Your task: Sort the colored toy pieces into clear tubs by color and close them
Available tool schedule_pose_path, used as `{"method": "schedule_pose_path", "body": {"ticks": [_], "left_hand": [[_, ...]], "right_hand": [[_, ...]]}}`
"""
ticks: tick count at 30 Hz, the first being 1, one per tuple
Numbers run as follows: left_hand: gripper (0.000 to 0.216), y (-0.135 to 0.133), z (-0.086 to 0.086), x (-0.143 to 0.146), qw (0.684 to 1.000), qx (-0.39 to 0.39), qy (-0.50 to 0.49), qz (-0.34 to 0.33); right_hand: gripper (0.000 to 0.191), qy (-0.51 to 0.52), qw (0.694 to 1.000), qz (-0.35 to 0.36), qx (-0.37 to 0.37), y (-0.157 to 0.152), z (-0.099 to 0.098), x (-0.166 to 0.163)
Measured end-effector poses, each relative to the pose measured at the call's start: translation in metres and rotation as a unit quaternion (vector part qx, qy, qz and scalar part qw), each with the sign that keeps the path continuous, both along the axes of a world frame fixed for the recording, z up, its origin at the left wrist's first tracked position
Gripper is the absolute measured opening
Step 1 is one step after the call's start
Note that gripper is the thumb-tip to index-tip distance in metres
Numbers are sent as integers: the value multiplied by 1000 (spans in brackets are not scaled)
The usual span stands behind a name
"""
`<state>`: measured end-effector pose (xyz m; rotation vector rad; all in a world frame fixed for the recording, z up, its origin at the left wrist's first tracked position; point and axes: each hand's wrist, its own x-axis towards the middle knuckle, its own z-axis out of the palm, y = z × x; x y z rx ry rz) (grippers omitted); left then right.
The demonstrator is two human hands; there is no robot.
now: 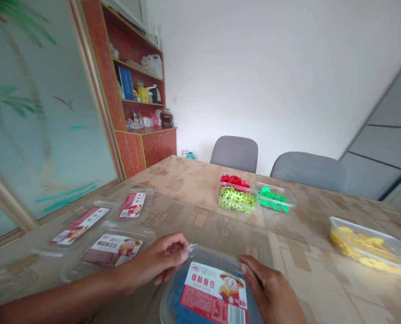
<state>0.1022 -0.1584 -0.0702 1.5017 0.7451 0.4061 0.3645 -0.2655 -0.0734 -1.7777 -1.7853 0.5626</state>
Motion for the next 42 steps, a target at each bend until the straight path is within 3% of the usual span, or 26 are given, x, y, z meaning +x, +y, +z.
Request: {"method": "schedule_pose_path", "body": {"ticks": [4,8,15,22,31,42], "left_hand": [[38,-2,-4,1,994,-87,-53,34],[36,-2,-9,2,987,-124,-84,59],[33,-4,-16,6,979,-149,-109,92],[33,-12,-11,8,979,-134,-99,115],[45,-34,-8,10,968,-191,-137,84],[33,-30,-20,9,965,-191,-159,78]], "right_hand": [[45,139,990,-20,-5,1,-5,-8],[45,233,971,-38,-37,0,-6,-11],[41,399,909,-77,-98,2,-9,-16],[44,423,896,-87,-104,6,-11,-17],[50,395,904,-136,-90,6,-1,-4],[38,516,843,-128,-82,6,-7,-14]]}}
